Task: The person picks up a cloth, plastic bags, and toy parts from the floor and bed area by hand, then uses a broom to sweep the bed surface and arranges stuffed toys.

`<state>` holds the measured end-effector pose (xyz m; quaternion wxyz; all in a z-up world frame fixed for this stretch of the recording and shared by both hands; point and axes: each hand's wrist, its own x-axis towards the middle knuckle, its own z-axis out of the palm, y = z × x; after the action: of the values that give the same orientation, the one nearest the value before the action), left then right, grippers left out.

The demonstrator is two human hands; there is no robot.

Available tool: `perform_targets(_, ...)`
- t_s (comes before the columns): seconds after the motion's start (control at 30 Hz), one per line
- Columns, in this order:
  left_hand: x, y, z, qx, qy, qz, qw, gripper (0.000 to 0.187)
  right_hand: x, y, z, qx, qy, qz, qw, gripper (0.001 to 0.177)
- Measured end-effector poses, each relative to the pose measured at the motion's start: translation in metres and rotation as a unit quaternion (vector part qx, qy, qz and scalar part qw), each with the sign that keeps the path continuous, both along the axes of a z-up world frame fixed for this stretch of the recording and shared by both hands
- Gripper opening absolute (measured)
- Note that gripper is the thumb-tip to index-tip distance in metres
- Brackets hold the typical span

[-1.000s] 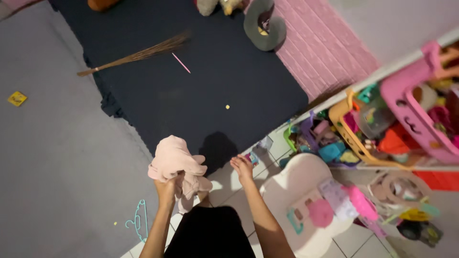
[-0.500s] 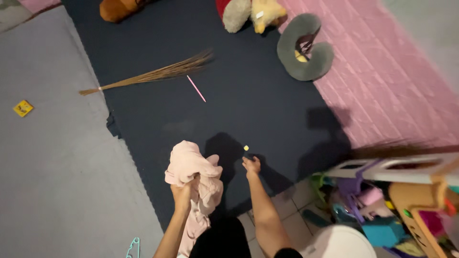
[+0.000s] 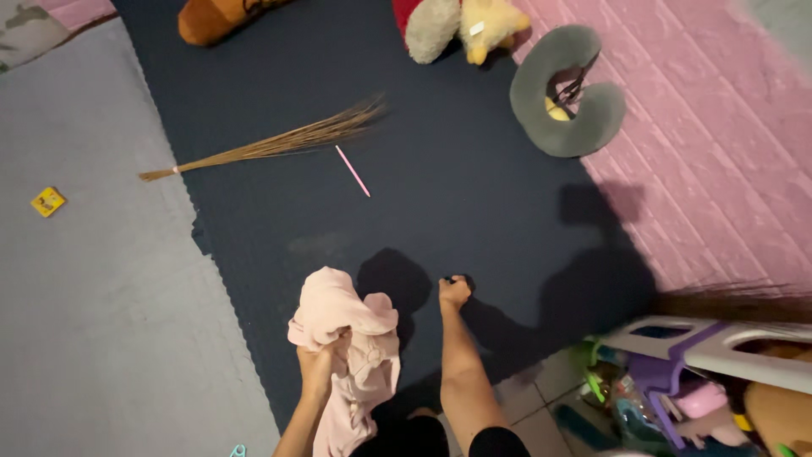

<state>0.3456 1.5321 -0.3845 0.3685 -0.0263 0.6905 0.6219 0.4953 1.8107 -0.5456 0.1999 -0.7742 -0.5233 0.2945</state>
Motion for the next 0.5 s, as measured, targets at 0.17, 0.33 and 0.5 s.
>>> perform_targets(0.17, 0.024, -0.002, 0.047, 0.040, 0.064, -0.008, 0.997, 0.036, 0.018, -0.021, 0.068, -0.043, 0.228, -0.077, 0.970, 0.039)
perform_targets(0.33, 0.066, -0.012, 0.108, 0.151, -0.052, -0.014, 0.987, 0.037, 0.075, -0.076, 0.157, -0.012, 0.457, -0.162, 0.875, 0.035)
perform_targets(0.5, 0.106, -0.039, 0.166, 0.179, -0.055, -0.141, 0.972, 0.038, 0.158, -0.170, 0.253, 0.058, 0.534, -0.242, 0.808, 0.030)
